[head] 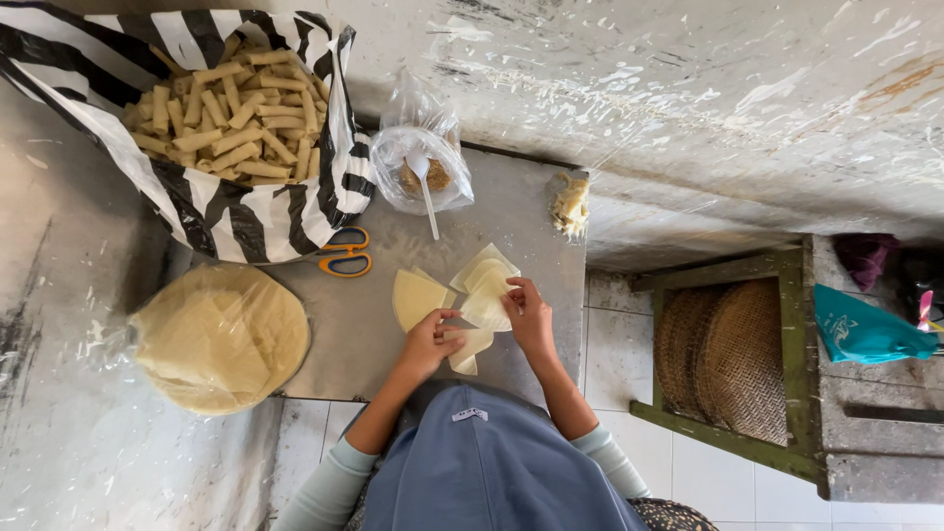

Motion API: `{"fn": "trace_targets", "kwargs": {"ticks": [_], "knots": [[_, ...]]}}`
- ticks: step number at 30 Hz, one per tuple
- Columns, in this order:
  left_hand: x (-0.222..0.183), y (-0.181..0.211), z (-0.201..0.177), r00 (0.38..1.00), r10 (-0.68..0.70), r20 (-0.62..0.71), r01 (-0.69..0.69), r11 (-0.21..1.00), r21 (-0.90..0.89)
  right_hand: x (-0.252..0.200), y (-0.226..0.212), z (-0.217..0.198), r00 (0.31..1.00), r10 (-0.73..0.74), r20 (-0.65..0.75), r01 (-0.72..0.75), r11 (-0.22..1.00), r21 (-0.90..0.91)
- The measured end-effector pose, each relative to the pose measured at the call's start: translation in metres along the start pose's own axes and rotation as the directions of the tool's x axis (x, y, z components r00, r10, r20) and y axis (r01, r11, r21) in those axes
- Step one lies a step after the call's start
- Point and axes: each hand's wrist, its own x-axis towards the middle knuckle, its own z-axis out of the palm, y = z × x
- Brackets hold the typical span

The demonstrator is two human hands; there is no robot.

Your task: The person fills small square dough wrappers with a savory filling using a spoon and folds them into triangular shapes, repeating this for several wrappers on a metal workspace.

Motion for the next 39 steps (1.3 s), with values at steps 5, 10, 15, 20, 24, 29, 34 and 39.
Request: {"fn": "trace_targets", "kwargs": {"ticks": [5,10,15,20,24,29,34,39], "knots": [[-0.007,0.019,-0.007,0.986,0.167,-0.021,-0.167,0.986,0.002,-0.001,-0.014,-0.004,0.998,-0.053,-0.023,0.052,0.997,-0.052],[-0.011,0.036,0.002,0.982,0.176,-0.063,-0.181,0.979,-0.095,-0.010,-0.029,-0.008,0.952,-0.295,-0.085,0.257,0.916,-0.307],[-0.009,0.040,0.028,0.932,0.352,-0.093,-0.361,0.924,-0.127,-0.023,-0.023,-0.005,0.969,-0.246,-0.012,0.246,0.969,0.023],[-0.011,0.063,0.042,0.949,0.229,-0.216,-0.197,0.967,0.160,-0.027,0.000,0.003,0.946,0.150,0.288,-0.264,0.874,0.409],[-0.020,0.077,0.040,0.928,0.318,-0.193,-0.157,0.805,0.571,-0.027,-0.012,-0.001,0.998,0.029,0.051,-0.033,0.996,0.080],[-0.007,0.083,-0.005,0.726,0.665,-0.177,-0.072,0.329,0.942,-0.020,-0.024,-0.003,0.998,0.038,0.049,-0.037,0.999,-0.025],[-0.012,0.077,-0.022,0.756,0.618,-0.215,0.024,0.301,0.953,-0.017,-0.023,0.001,0.999,-0.029,0.044,0.032,0.996,-0.088],[-0.012,0.071,-0.023,0.751,0.631,-0.193,-0.013,0.306,0.952,-0.023,-0.040,-0.002,0.901,-0.424,-0.089,0.356,0.841,-0.406]]}}
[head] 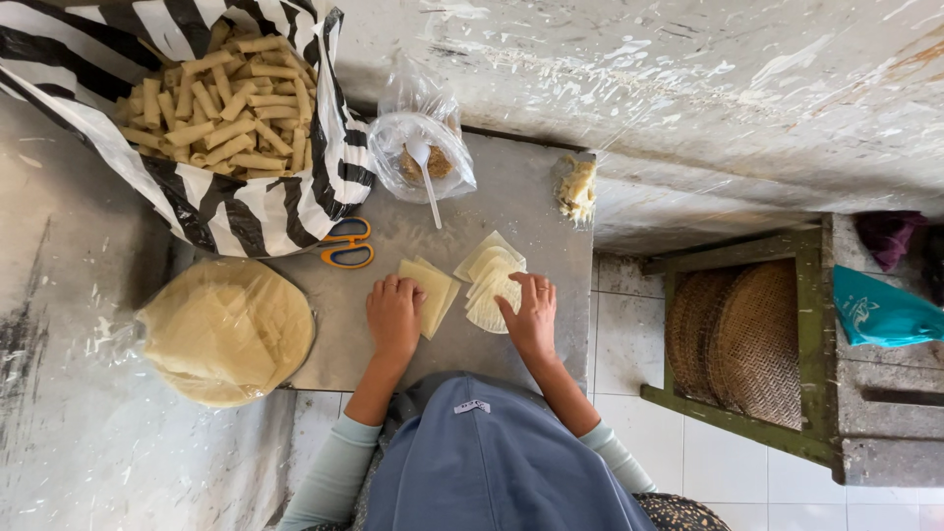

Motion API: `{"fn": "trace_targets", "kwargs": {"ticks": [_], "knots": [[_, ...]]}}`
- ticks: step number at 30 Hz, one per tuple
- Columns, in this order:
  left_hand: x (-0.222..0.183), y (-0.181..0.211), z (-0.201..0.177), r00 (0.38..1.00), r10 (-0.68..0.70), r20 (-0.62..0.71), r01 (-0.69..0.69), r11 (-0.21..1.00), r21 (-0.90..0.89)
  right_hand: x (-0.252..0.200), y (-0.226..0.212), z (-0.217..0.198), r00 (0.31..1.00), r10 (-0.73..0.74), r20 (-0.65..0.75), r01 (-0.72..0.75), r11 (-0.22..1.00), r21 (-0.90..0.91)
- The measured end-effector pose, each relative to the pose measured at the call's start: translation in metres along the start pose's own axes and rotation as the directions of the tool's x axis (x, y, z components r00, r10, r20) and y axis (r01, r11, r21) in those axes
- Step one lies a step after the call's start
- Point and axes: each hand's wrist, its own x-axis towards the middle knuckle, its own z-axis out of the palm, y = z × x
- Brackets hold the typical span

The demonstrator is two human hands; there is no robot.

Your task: The person fills small square dough wrappers with a savory filling using a spoon and folds them into triangular shapes, repeating this for several wrappers on a metal workspace.

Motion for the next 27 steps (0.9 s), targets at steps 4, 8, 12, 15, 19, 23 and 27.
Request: {"fn": "trace_targets", "kwargs": {"ticks": [4,8,12,15,19,23,27], "knots": [[-0.002,0.004,-0.007,1.000,-0.010,-0.007,0.009,0.995,-0.095,-0.004,-0.010,0.003,0.999,0.054,-0.001,-0.053,0.986,0.160],[-0.006,0.017,-0.018,0.999,0.004,-0.042,-0.011,0.985,-0.169,-0.011,-0.014,0.026,0.899,0.188,0.395,-0.385,0.771,0.507],[-0.007,0.018,-0.020,0.999,0.019,-0.027,-0.022,0.993,-0.116,-0.017,-0.010,0.043,0.950,0.105,0.295,-0.230,0.874,0.429],[0.002,0.005,-0.008,0.996,0.016,-0.084,-0.027,0.992,-0.125,-0.009,0.015,0.042,0.970,0.189,0.150,-0.227,0.924,0.306],[0.008,-0.004,0.003,0.994,-0.048,-0.095,0.024,0.970,-0.240,0.027,0.057,0.035,0.978,0.187,0.089,-0.193,0.979,0.070],[0.004,0.000,0.003,0.987,-0.076,-0.143,0.031,0.957,-0.290,0.044,0.061,0.038,0.929,0.246,0.277,-0.217,0.967,-0.133],[-0.012,-0.002,0.001,0.986,-0.111,-0.128,0.066,0.948,-0.311,0.049,0.067,0.044,0.876,0.299,0.379,-0.256,0.953,-0.160]]}}
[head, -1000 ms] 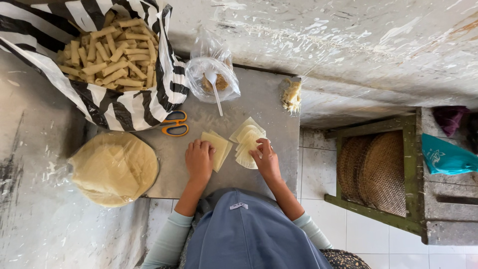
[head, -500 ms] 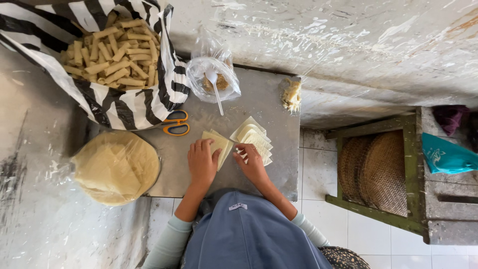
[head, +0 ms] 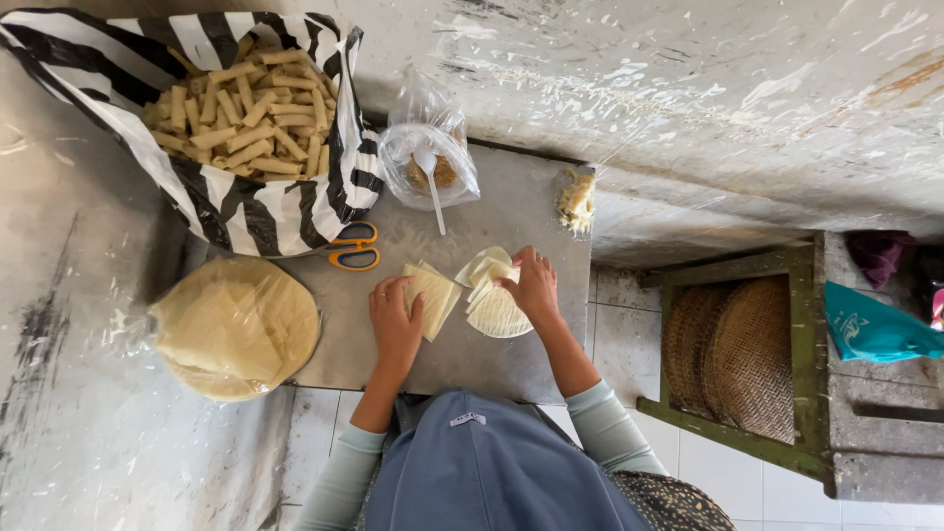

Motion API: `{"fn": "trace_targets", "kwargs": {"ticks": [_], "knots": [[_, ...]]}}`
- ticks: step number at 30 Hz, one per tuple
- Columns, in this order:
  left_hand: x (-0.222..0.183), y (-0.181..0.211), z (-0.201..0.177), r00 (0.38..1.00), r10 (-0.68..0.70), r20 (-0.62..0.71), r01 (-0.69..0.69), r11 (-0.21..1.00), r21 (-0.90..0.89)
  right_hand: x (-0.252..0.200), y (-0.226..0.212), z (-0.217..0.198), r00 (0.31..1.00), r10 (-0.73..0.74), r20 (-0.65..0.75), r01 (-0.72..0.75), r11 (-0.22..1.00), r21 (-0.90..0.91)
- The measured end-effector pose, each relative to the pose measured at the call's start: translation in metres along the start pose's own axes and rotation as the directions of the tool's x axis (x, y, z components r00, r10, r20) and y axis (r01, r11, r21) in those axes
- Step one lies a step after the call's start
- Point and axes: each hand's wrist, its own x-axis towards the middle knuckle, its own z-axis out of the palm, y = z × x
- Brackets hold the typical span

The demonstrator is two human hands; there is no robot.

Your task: The person fills small square dough wrappers with a savory filling using a spoon and folds them into triangular shapes, repeating this for several wrappers on a metal workspace.

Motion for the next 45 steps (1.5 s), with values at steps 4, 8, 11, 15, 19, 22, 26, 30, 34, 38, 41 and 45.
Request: {"fn": "trace_targets", "kwargs": {"ticks": [4,8,11,15,19,22,26,30,34,38,41,45], "knots": [[-0.010,-0.001,-0.006,0.999,0.023,-0.044,-0.023,1.000,-0.009,0.007,-0.003,-0.002,0.999,-0.033,0.042,0.034,0.999,-0.025],[-0.021,0.003,-0.016,0.998,0.018,-0.067,-0.018,1.000,-0.006,-0.005,-0.009,-0.005,0.998,-0.042,0.049,0.045,0.997,-0.061],[-0.031,0.007,-0.023,0.998,-0.009,-0.055,0.008,1.000,-0.018,-0.006,-0.001,0.001,0.996,-0.076,0.044,0.078,0.996,-0.043],[-0.041,0.013,-0.023,0.999,-0.036,-0.039,0.035,0.999,-0.025,0.002,0.021,0.014,0.977,-0.211,-0.023,0.212,0.976,0.059],[-0.046,0.016,-0.020,0.998,-0.060,-0.017,0.059,0.998,-0.028,0.001,0.020,0.016,0.980,-0.199,-0.002,0.199,0.979,0.043],[-0.048,0.018,-0.018,0.998,-0.060,-0.015,0.060,0.998,-0.012,-0.002,0.008,0.010,0.988,-0.157,0.007,0.157,0.988,0.004],[-0.051,0.018,-0.017,0.998,-0.057,-0.029,0.057,0.998,-0.001,-0.001,0.002,0.007,0.991,-0.125,0.039,0.126,0.992,-0.021],[-0.050,0.017,-0.020,0.997,-0.058,-0.060,0.057,0.998,-0.010,0.013,0.005,0.007,0.991,-0.132,-0.026,0.132,0.991,0.000],[-0.049,0.019,-0.021,0.995,-0.077,-0.058,0.077,0.997,0.004,0.044,0.011,0.004,0.990,-0.137,-0.039,0.136,0.990,-0.035],[-0.046,0.023,-0.021,0.996,-0.078,-0.047,0.078,0.997,0.007,0.073,0.012,-0.010,0.990,-0.135,-0.047,0.132,0.989,-0.069],[-0.045,0.021,-0.018,0.996,-0.073,-0.046,0.074,0.997,0.009,0.077,0.009,-0.026,0.987,-0.157,-0.034,0.156,0.987,-0.021],[-0.035,0.011,-0.012,0.996,0.018,-0.082,-0.016,1.000,0.027,0.062,0.006,-0.039,0.951,-0.194,-0.241,0.240,0.954,0.180]]}}
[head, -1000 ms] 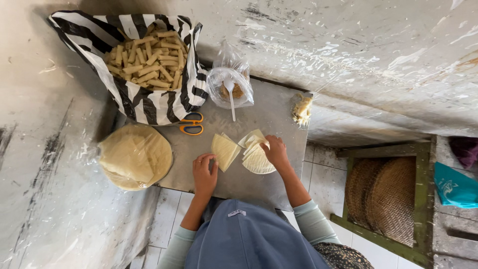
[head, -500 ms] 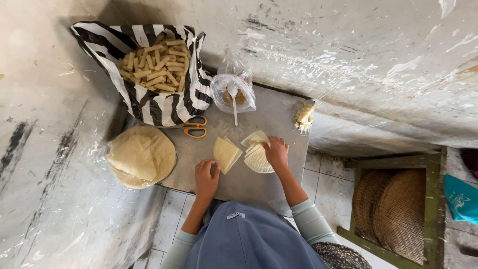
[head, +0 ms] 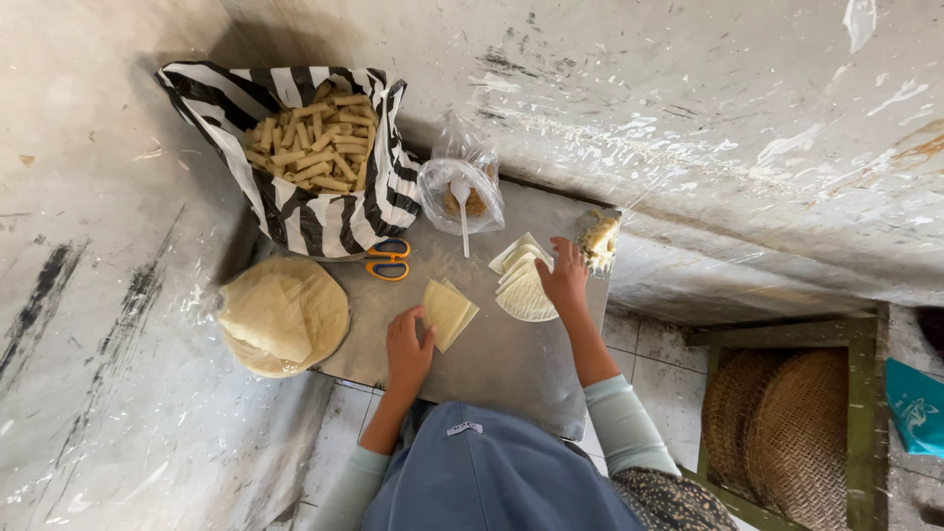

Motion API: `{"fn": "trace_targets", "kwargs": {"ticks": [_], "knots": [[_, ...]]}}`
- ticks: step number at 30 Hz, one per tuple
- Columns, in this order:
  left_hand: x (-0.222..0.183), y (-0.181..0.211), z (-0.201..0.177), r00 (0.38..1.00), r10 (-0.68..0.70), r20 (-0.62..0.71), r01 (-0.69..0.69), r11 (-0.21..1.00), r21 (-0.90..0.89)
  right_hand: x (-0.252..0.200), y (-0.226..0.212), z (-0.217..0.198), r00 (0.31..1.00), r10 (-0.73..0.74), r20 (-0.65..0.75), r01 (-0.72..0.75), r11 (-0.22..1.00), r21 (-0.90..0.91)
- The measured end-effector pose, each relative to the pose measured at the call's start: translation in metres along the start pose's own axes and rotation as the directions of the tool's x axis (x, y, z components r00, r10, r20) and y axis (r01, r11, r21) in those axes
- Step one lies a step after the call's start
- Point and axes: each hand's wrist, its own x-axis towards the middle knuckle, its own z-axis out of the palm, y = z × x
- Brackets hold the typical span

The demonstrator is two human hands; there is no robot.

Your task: The person fills small square dough wrappers with a savory filling using a spoon and folds them into triangular shapes, repeating this for several wrappers on a metal workspace.

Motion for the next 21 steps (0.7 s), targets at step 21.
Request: {"fn": "trace_targets", "kwargs": {"ticks": [21], "knots": [[0.045,-0.028,0.039,0.998,-0.052,0.040,0.047,0.991,0.124,-0.126,-0.071,0.007,0.984,0.019,0.175,-0.098,0.887,0.450]]}}
